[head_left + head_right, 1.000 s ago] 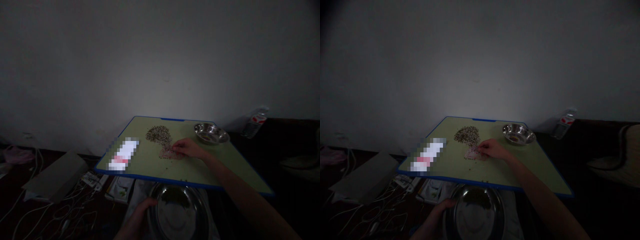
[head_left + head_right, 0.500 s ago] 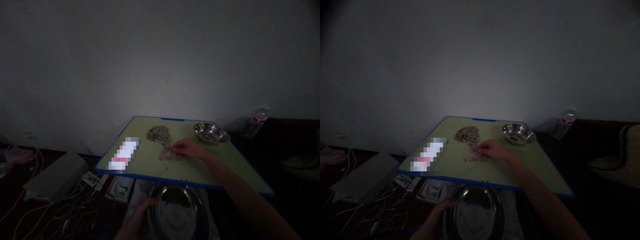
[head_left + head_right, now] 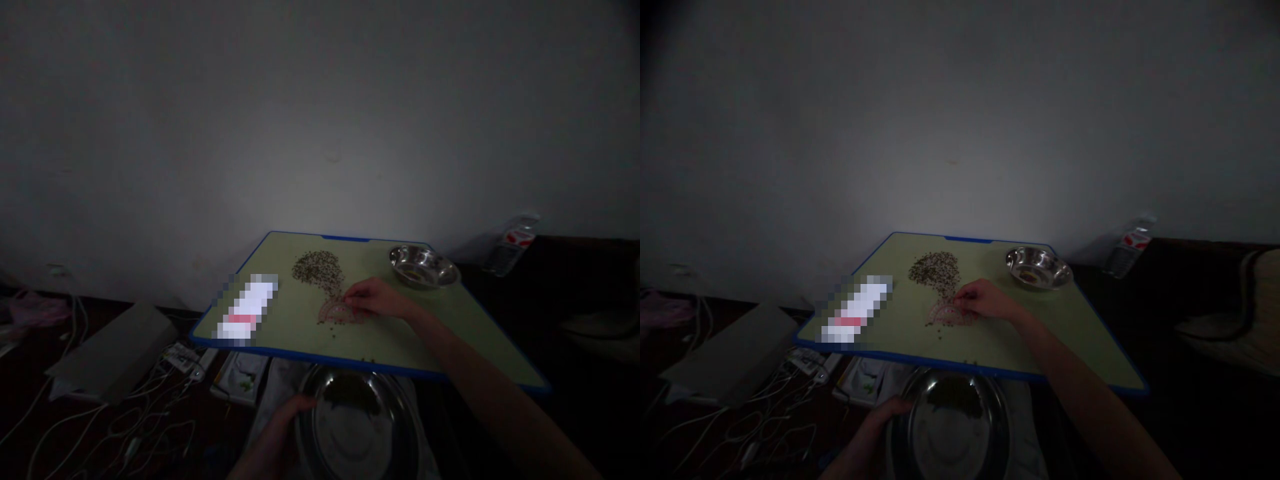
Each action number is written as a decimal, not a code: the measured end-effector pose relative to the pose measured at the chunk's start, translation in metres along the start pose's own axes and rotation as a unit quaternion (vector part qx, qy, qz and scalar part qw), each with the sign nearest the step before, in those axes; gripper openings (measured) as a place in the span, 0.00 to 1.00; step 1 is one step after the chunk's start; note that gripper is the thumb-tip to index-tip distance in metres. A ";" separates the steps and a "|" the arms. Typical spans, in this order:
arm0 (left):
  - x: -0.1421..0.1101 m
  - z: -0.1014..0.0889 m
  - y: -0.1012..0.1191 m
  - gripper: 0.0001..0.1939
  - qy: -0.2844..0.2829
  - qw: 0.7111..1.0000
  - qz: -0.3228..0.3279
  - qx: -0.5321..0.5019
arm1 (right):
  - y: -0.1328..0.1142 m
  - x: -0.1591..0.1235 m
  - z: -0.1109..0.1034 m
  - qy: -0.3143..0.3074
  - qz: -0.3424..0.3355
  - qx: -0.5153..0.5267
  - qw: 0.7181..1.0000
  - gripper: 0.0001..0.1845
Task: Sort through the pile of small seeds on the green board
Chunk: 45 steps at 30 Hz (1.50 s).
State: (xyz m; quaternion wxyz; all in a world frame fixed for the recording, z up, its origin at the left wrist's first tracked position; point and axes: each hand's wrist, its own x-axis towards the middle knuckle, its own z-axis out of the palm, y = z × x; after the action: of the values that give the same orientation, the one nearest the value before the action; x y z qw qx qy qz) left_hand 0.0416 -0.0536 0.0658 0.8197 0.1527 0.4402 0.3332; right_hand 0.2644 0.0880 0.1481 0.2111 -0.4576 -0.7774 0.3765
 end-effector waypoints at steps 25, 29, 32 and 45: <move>-0.003 -0.002 0.012 0.12 0.007 1.000 0.006 0.011 | -0.003 -0.001 0.001 -0.025 -0.008 0.024 0.999 0.18; -0.001 -0.007 0.011 0.12 -0.004 1.000 0.005 -0.009 | -0.005 -0.002 0.001 -0.043 -0.014 0.022 0.999 0.19; -0.001 -0.008 0.012 0.12 -0.004 1.000 0.002 -0.007 | -0.005 -0.003 0.001 -0.057 -0.010 0.032 0.998 0.18; -0.006 0.000 0.016 0.11 0.030 1.000 0.001 -0.002 | -0.001 -0.004 -0.010 -0.025 0.015 0.034 0.999 0.19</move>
State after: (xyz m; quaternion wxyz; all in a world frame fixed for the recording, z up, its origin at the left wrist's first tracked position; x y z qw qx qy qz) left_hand 0.0327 -0.0458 0.0784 0.8064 0.1410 0.4633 0.3393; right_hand 0.2727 0.0881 0.1552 0.2014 -0.4520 -0.7622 0.4173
